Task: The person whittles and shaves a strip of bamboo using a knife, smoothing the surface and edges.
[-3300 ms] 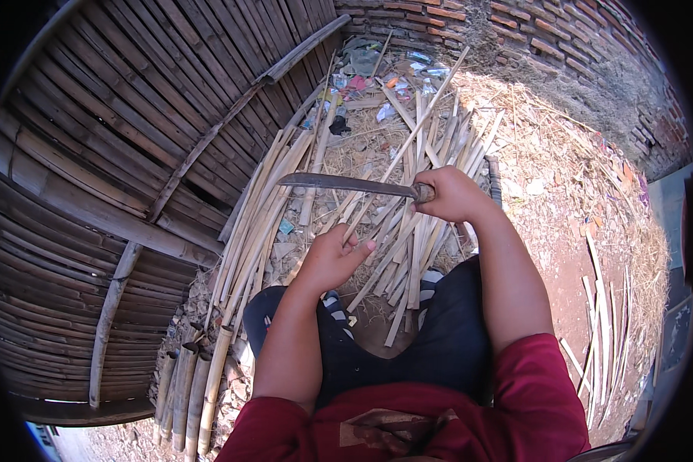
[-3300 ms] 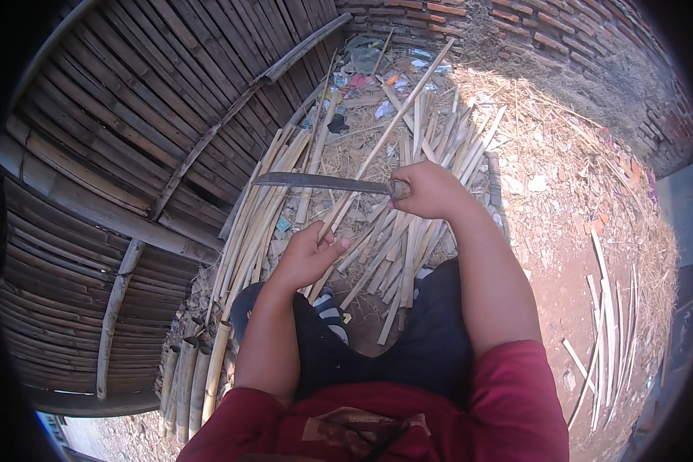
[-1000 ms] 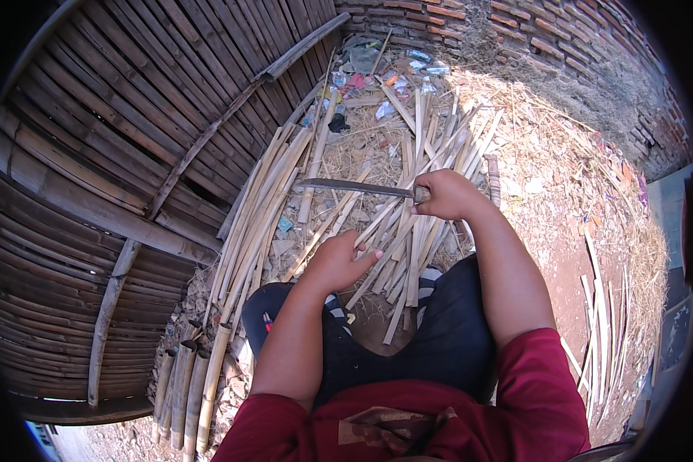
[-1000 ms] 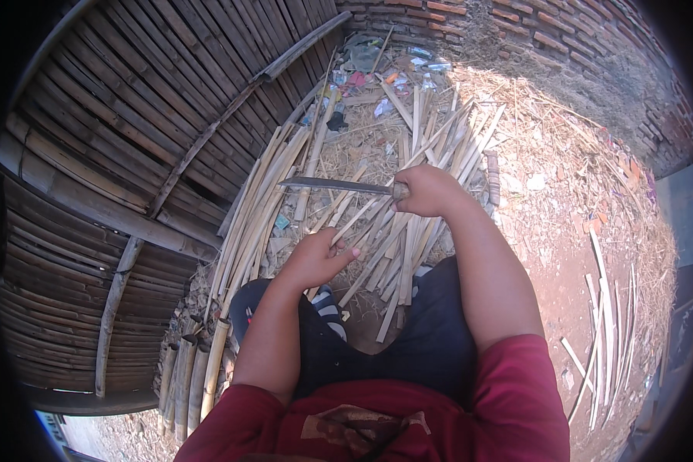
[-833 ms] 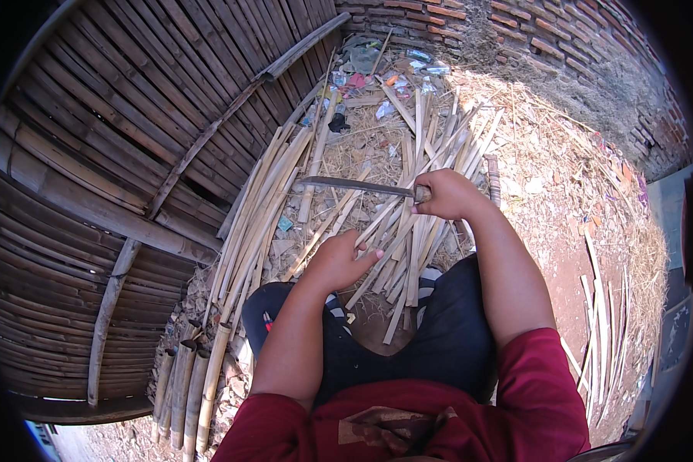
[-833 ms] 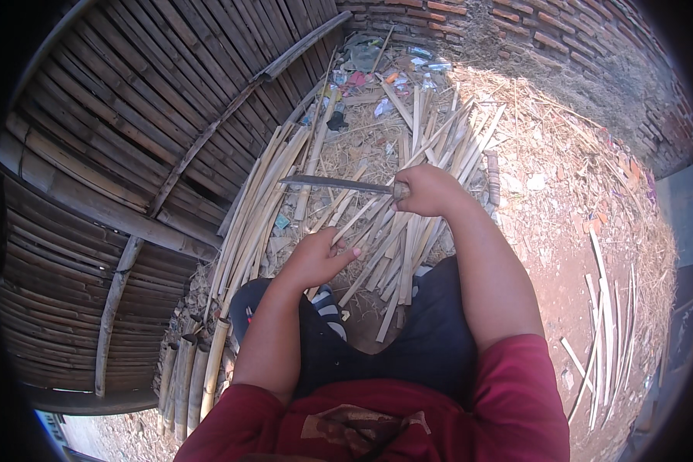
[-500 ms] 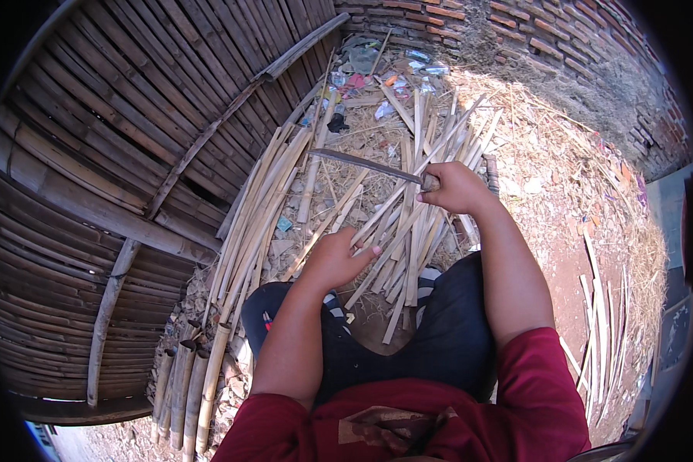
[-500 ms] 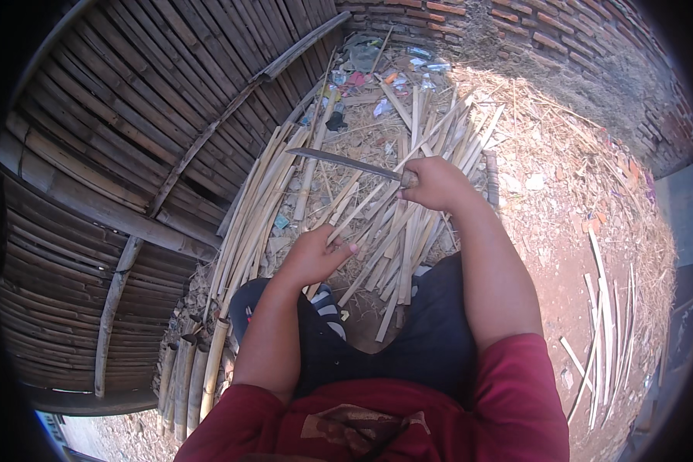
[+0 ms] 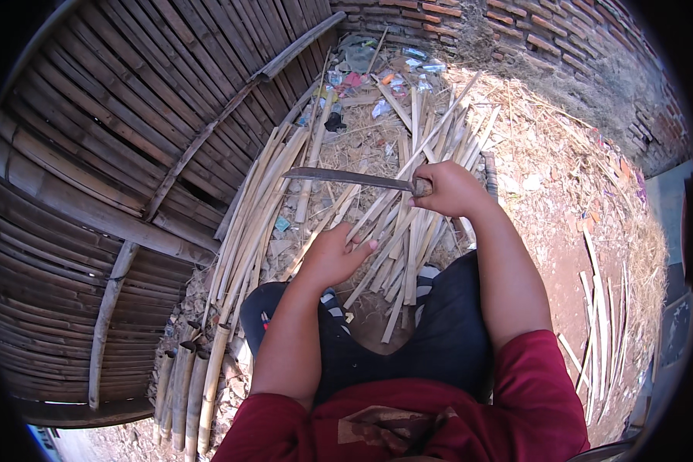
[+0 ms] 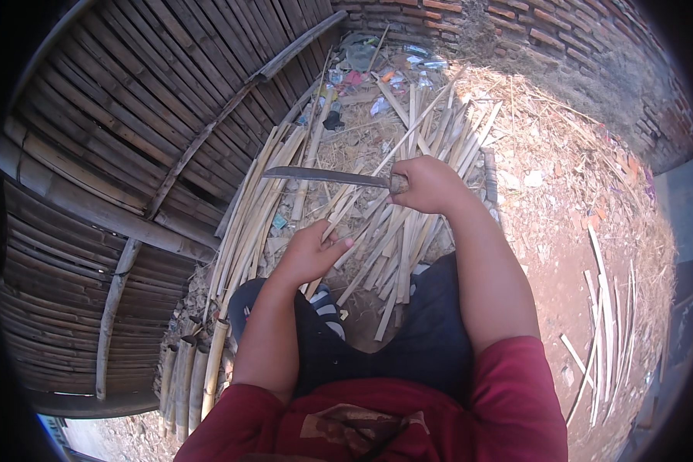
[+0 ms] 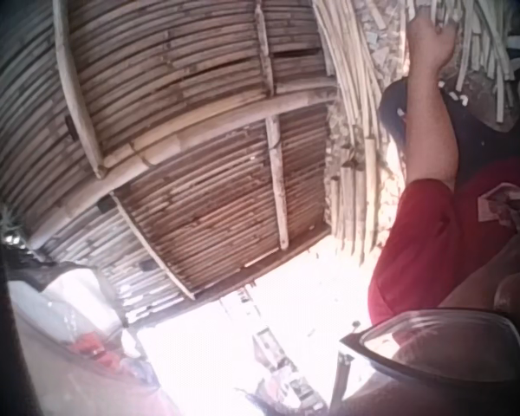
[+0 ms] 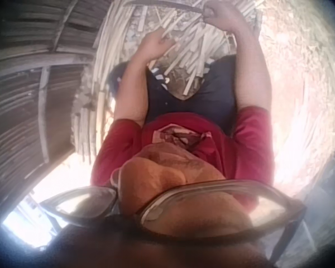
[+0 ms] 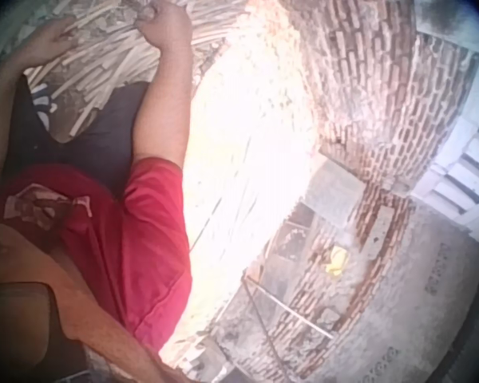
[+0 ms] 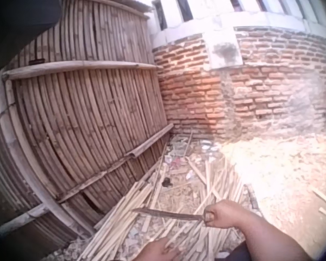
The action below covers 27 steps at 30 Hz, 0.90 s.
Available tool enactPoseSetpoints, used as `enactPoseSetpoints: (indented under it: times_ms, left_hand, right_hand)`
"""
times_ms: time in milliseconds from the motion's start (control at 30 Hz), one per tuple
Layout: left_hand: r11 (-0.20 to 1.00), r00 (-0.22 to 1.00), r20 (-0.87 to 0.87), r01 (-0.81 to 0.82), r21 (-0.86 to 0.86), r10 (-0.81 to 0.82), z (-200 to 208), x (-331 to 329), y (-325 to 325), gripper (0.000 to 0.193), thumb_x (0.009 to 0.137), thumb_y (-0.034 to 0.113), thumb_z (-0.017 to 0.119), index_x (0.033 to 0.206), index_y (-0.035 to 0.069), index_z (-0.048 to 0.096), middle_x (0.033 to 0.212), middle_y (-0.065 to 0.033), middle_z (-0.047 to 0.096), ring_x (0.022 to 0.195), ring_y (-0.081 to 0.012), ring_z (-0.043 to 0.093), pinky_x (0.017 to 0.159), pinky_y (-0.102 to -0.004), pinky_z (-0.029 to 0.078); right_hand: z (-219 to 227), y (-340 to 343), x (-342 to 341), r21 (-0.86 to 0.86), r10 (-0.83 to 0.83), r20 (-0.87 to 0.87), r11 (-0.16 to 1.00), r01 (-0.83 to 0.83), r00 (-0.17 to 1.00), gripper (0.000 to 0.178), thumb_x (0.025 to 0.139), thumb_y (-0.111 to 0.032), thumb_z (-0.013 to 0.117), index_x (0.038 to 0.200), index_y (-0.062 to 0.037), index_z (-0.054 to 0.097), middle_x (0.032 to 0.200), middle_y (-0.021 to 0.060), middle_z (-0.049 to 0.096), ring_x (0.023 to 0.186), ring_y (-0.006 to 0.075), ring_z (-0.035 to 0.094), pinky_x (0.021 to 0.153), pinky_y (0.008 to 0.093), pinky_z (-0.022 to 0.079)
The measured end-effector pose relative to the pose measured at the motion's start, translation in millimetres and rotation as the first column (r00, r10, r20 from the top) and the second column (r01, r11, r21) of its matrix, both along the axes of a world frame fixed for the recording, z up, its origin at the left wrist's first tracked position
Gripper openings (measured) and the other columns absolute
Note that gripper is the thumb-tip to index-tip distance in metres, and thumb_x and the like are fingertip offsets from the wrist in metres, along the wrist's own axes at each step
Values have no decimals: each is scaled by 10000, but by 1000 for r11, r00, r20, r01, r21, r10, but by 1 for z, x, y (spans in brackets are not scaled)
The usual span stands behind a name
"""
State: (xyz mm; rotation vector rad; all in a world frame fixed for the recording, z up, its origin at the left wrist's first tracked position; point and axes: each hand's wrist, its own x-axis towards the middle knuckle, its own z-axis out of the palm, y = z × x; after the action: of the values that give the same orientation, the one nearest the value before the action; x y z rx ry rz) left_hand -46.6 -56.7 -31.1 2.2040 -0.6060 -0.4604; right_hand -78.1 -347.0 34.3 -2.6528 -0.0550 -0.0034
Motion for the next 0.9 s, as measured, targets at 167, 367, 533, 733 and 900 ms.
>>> enactPoseSetpoints:
  times_ms: [167, 367, 533, 733, 900]
  left_hand:
    - [1000, 1000, 17, 15, -2, -15, 3, -1, 3, 446, 926, 389, 828, 1032, -11, 658, 804, -85, 661, 749, -144, 609, 694, -334, 516]
    - [996, 997, 69, 28, 85, -34, 11, -2, 0, 468, 935, 430, 805, 1022, -7, 659, 791, -89, 643, 734, -170, 602, 695, -353, 513]
    - [998, 1000, 11, 11, -64, -11, 3, -4, -1, 462, 935, 416, 813, 1012, -8, 649, 792, -84, 644, 737, -165, 606, 702, -349, 518]
    - [999, 1000, 23, 7, -51, -6, 9, -3, 5, 467, 938, 414, 816, 1015, -14, 645, 803, -78, 651, 740, -160, 606, 706, -340, 523]
    - [998, 998, 51, 36, 48, -39, 9, -1, 1, 477, 940, 418, 813, 1052, -17, 654, 802, -80, 656, 728, -159, 602, 689, -338, 517]
  right_hand:
    - [-23, -37, 11, 156, -159, -13, 975, 159, 987, 418, 812, -339, 873, 1019, -6, 730, 881, 208, 714, 887, 374, 711, 803, 465, 532]
    - [-16, -49, 1, 205, -375, 31, 910, 361, 927, 426, 836, -321, 861, 1114, -16, 755, 985, 211, 751, 953, 359, 734, 856, 454, 550]
    - [3, -7, -1, 27, -38, -21, 999, 39, 999, 416, 780, -328, 888, 1043, -38, 745, 930, 200, 734, 932, 395, 708, 821, 486, 535]
    - [-25, -43, 11, 229, -191, 20, 956, 181, 981, 397, 810, -320, 875, 1032, -21, 737, 925, 196, 729, 910, 362, 717, 841, 464, 542]
    - [-42, -76, 8, 255, -452, 42, 867, 428, 891, 447, 834, -325, 863, 1134, -14, 749, 1011, 230, 742, 954, 364, 724, 889, 456, 546]
